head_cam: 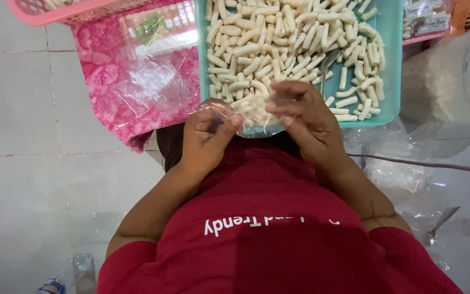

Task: Packaging small snacks into plastic bags and adding labels

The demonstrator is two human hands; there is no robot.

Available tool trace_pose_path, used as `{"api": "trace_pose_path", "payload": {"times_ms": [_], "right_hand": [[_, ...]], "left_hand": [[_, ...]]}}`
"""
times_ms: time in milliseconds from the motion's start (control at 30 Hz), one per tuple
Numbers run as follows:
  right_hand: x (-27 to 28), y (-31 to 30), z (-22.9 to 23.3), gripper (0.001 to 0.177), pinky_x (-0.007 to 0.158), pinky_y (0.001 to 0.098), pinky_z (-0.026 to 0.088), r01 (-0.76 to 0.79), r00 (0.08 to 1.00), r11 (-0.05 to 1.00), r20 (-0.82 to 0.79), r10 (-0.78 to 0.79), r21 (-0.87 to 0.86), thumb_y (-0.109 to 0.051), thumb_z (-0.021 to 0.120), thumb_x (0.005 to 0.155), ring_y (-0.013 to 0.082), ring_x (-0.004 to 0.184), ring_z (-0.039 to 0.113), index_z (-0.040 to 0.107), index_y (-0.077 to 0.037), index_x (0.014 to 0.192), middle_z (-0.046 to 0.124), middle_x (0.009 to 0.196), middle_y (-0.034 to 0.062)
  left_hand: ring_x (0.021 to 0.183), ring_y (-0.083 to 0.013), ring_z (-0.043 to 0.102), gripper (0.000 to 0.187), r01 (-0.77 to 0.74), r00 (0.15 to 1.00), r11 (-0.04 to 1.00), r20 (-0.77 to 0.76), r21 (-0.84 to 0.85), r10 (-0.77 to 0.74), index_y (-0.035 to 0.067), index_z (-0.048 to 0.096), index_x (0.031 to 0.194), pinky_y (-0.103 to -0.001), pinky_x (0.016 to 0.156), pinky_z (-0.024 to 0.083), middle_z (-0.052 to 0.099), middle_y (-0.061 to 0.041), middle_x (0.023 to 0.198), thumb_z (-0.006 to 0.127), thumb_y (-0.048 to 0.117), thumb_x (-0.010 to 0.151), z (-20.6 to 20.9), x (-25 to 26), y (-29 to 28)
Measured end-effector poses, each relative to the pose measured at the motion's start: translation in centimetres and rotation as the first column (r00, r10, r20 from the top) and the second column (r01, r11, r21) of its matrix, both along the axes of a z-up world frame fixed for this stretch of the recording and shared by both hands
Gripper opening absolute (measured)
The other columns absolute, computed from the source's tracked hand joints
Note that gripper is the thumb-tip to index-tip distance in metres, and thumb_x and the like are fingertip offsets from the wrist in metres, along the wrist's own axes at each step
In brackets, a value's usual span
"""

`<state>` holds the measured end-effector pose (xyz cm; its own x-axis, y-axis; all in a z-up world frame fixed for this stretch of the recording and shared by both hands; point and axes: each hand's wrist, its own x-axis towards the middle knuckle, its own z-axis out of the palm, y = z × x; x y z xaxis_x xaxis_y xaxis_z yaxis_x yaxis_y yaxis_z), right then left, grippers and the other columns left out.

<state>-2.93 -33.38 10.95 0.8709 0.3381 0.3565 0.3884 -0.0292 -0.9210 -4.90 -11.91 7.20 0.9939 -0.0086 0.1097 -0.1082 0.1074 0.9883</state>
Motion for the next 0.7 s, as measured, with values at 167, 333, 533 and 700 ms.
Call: {"api": "trace_pose_path", "payload": {"times_ms": [167,333,533,700], "right_hand": [[-0.1,-2.2,-0.8,0.017,0.095,0.0437,0.051,-0.09,0.992,0.996,-0.094,0.088,-0.013,-0.001,0.064,0.096,0.032,0.105,0.068,0.076,0.002,0.108,0.065,0.12,0.0252],[0.4,-2.8,-1.2,0.019,0.084,0.0398,0.056,-0.088,0.996,0.993,-0.006,0.088,-0.079,0.006,0.076,0.089,0.0302,0.094,0.071,0.078,0.003,0.108,0.069,0.112,0.022],[-0.3,-2.2,-1.8,0.01,0.067,0.0354,0.055,-0.026,0.996,0.984,0.075,0.04,-0.174,-0.004,0.081,0.089,0.0217,0.071,0.067,0.082,-0.006,0.099,0.069,0.096,0.0128],[0.1,-1.6,-0.6,0.014,0.07,0.0367,0.055,-0.018,0.99,0.993,0.136,0.034,-0.119,0.009,0.069,0.096,0.0267,0.073,0.065,0.08,0.002,0.101,0.064,0.099,0.0196]], "left_hand": [[0.078,-0.0124,0.057,0.019,0.064,0.998,0.997,0.003,-0.032,-0.064,0.004,0.067,0.087,-0.032,0.077,0.05,0.061,-0.007,0.08,0.078,0.018,0.094,0.7,-0.1,-0.1],[0.078,-0.0084,0.056,0.018,0.077,0.997,0.995,0.006,-0.066,-0.077,0.005,0.069,0.085,-0.029,0.077,0.049,0.062,-0.004,0.078,0.077,0.017,0.095,0.6,-0.1,-0.1],[0.074,-0.017,0.063,0.016,0.093,0.995,0.996,0.022,-0.001,-0.093,0.002,0.07,0.092,-0.033,0.072,0.054,0.063,-0.012,0.079,0.08,0.015,0.093,-0.2,0.0,-0.5],[0.083,-0.0128,0.067,0.014,0.011,1.0,0.996,0.018,-0.09,-0.009,0.002,0.067,0.111,-0.031,0.079,0.059,0.068,-0.009,0.086,0.065,0.013,0.104,1.6,0.3,-0.3]]}}
